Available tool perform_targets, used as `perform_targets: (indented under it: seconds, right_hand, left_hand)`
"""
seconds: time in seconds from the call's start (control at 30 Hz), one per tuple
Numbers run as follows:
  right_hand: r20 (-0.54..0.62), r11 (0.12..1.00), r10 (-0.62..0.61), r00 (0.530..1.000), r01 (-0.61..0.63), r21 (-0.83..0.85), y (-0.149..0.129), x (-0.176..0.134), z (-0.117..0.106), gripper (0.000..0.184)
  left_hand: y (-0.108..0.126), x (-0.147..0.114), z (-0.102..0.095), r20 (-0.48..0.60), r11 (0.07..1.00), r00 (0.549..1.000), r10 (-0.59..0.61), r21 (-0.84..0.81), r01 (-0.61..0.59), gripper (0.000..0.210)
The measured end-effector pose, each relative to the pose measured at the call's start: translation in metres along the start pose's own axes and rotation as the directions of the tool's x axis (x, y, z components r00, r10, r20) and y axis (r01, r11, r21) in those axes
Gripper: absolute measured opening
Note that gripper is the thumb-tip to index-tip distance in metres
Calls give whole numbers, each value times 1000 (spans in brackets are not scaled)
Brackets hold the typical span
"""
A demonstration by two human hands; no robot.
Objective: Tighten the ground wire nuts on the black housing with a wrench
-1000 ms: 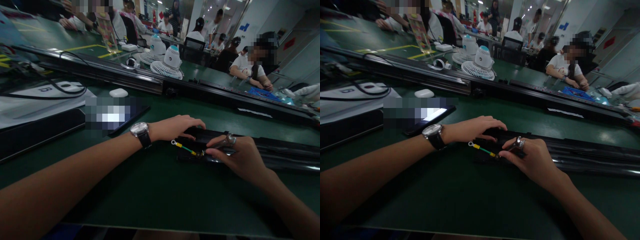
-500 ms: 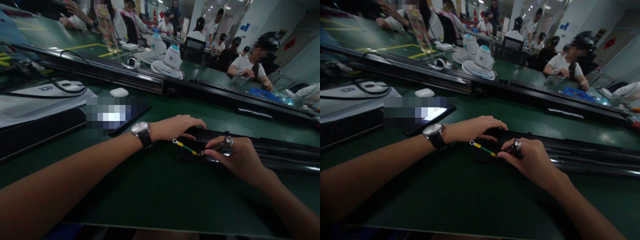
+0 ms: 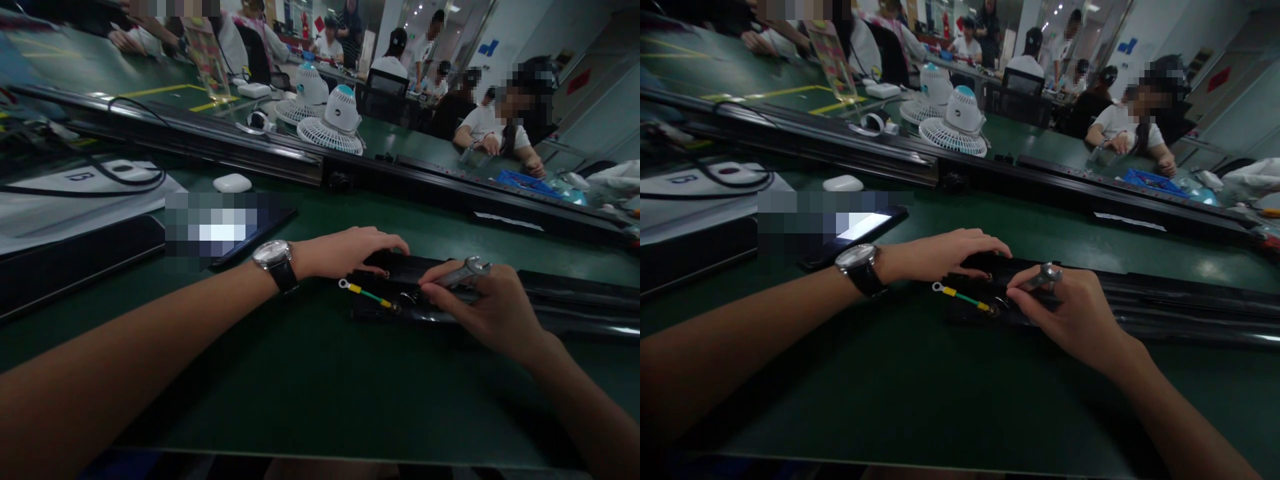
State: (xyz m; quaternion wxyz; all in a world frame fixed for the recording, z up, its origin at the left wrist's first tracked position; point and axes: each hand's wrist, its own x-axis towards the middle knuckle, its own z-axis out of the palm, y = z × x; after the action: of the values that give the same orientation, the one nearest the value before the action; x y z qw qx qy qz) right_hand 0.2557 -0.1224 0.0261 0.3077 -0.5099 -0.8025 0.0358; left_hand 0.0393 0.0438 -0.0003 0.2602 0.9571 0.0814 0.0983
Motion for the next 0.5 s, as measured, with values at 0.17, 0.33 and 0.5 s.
perform_targets:
  seconds: [0.17, 0.33, 0.5]
  right_hand:
    - [-11, 999, 44, 999, -43, 18, -5, 3, 4, 4]
    - [-19, 998, 61, 998, -61, 4, -8, 2, 8, 4]
    - [-20, 999, 32, 999, -33, -13, -7, 1, 11, 5]
  left_hand:
    - [-1, 1, -1, 12, 1000, 1000, 11, -1, -11, 42]
    - [1, 2, -1, 4, 1000, 1000, -7, -6, 7, 41]
    - [0, 2, 2, -17, 1000, 1000, 8, -8, -8, 42]
